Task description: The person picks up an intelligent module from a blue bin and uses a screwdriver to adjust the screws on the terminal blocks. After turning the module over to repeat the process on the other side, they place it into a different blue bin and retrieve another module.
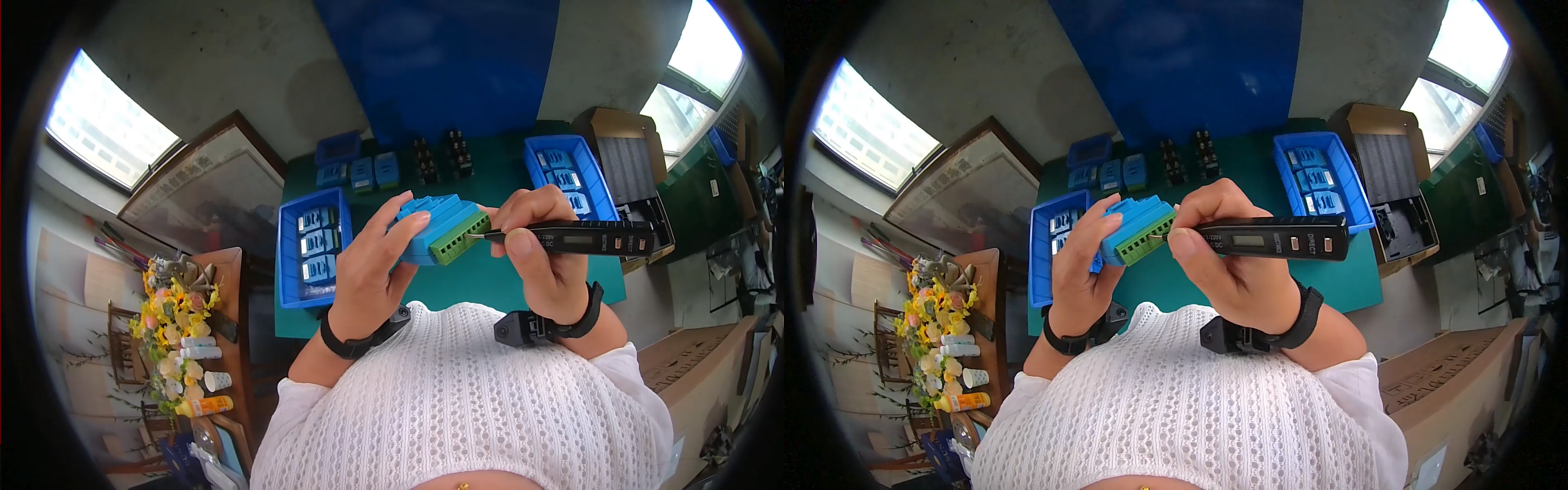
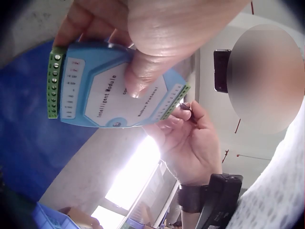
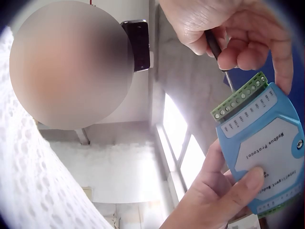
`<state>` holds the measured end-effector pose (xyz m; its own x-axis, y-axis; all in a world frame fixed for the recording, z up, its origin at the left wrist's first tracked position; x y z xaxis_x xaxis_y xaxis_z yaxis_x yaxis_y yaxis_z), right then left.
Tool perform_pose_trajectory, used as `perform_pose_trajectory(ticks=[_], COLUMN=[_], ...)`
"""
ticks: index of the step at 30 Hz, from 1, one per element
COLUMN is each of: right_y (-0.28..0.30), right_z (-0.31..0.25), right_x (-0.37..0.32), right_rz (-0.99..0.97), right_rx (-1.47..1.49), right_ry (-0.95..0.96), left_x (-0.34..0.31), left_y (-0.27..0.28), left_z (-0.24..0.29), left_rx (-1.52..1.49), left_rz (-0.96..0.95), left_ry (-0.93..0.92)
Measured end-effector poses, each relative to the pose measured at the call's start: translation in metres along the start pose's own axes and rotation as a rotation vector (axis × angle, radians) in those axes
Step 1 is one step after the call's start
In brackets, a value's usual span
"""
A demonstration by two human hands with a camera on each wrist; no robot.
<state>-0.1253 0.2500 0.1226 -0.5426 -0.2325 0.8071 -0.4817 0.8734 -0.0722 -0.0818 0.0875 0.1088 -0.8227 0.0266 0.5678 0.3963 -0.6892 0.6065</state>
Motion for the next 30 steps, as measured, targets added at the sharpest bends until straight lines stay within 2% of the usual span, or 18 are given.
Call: perform_pose_trajectory(ticks=[4, 8, 14, 23, 30], right_y=[-0.0006, 0.0003, -0.0037, -0.0039, -0.0065], right_z=[-0.0005, 0.0007, -0.0011, -0.0004, -0.0003], right_x=[-0.0004, -0.0014, -0.0015, -0.0025, -0.0036], right_rz=[-0.014, 0.064, -0.013, 0.026, -0.033], right_rx=[-0.037, 0.067, 0.011, 0.053, 0.006], right_ry=[0.001, 0.023, -0.022, -0.019, -0.027], left_x=[-0.0013, -0.0023, -0.003, -0.0045, -0.0057], left_y=[-0.0005, -0.0011, -0.0016, -0.0011, -0.0019], left_z=[-0.0012, -0.0028, -0.0036, -0.004, -0.0047], left_rx=[0.007, 0.012, 0.021, 0.028, 0.037], left_rz=[-0.008, -0.006, -0.001, 0.0, 0.002], left_ry=[0.003, 0.012, 0.008, 0.013, 0.009])
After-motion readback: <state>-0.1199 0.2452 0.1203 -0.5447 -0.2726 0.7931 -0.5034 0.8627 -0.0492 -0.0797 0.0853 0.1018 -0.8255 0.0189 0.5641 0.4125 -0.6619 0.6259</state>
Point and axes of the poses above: each hand's wrist, its own x-axis towards the middle knuckle, its own y-axis out of the back of the hand, z = x × y, the point moved 7 cm from there along x, towards the middle knuckle, and after that the axes turned 14 degrees about y, right-handed, at the moved point
